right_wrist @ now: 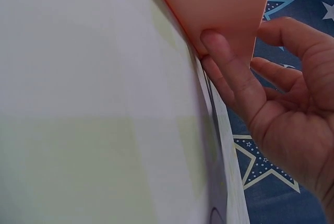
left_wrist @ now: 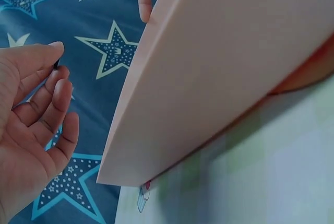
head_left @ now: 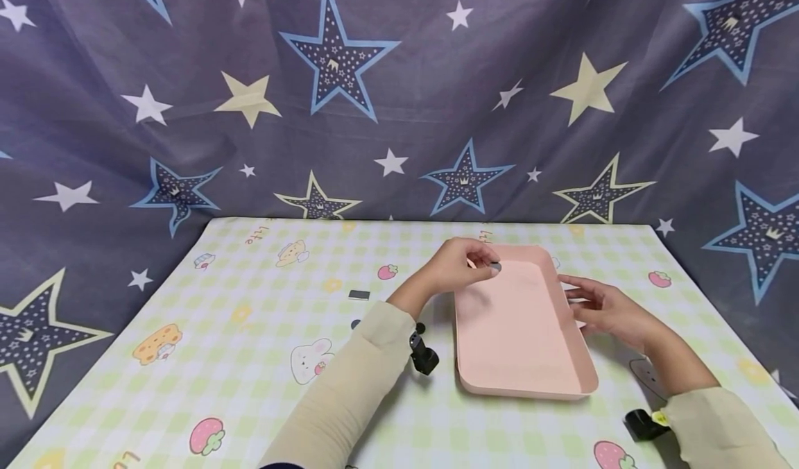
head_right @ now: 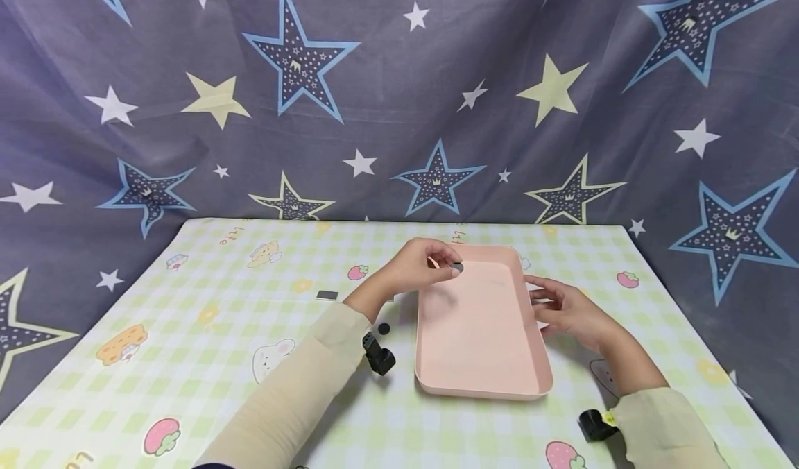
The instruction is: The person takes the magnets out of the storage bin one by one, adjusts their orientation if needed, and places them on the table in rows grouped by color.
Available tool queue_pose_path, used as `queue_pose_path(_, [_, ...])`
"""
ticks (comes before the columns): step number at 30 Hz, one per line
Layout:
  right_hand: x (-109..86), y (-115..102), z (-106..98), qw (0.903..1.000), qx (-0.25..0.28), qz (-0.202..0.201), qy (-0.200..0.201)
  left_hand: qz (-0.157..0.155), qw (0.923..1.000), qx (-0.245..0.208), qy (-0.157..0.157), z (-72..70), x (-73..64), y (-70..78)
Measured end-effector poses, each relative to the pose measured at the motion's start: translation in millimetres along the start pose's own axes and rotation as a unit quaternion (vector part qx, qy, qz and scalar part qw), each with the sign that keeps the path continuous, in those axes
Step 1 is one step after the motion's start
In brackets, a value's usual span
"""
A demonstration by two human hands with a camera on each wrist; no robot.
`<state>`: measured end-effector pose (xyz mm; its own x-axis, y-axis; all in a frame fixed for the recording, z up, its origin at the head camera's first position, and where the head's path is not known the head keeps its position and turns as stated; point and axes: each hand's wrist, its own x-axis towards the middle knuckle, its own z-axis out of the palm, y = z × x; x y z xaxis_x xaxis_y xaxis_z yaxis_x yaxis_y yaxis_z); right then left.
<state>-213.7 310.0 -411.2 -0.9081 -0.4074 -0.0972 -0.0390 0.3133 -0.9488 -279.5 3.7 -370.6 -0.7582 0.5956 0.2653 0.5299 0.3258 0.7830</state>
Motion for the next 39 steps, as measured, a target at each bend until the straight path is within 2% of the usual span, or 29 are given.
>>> queue_pose_path(14, [-1.0, -3.4, 0.4, 1.0000, -0.007, 0.006, 0.001, -0.026, 0.9994, -0.011, 0.020, -10.6, -17.9, -8.0])
queue_pose_path(29, [-0.7, -1.7, 1.0, 1.0000, -0.003, 0.003, 0.002, -0.004, 0.9993, 0.011, 0.036, -26.6, -40.6, -14.9])
queue_pose_path(39, [-0.9, -2.4, 0.9, 1.0000, 0.000, 0.002, 0.001, -0.013, 0.9985, 0.021, 0.049, -37.0, -54.4, -22.0])
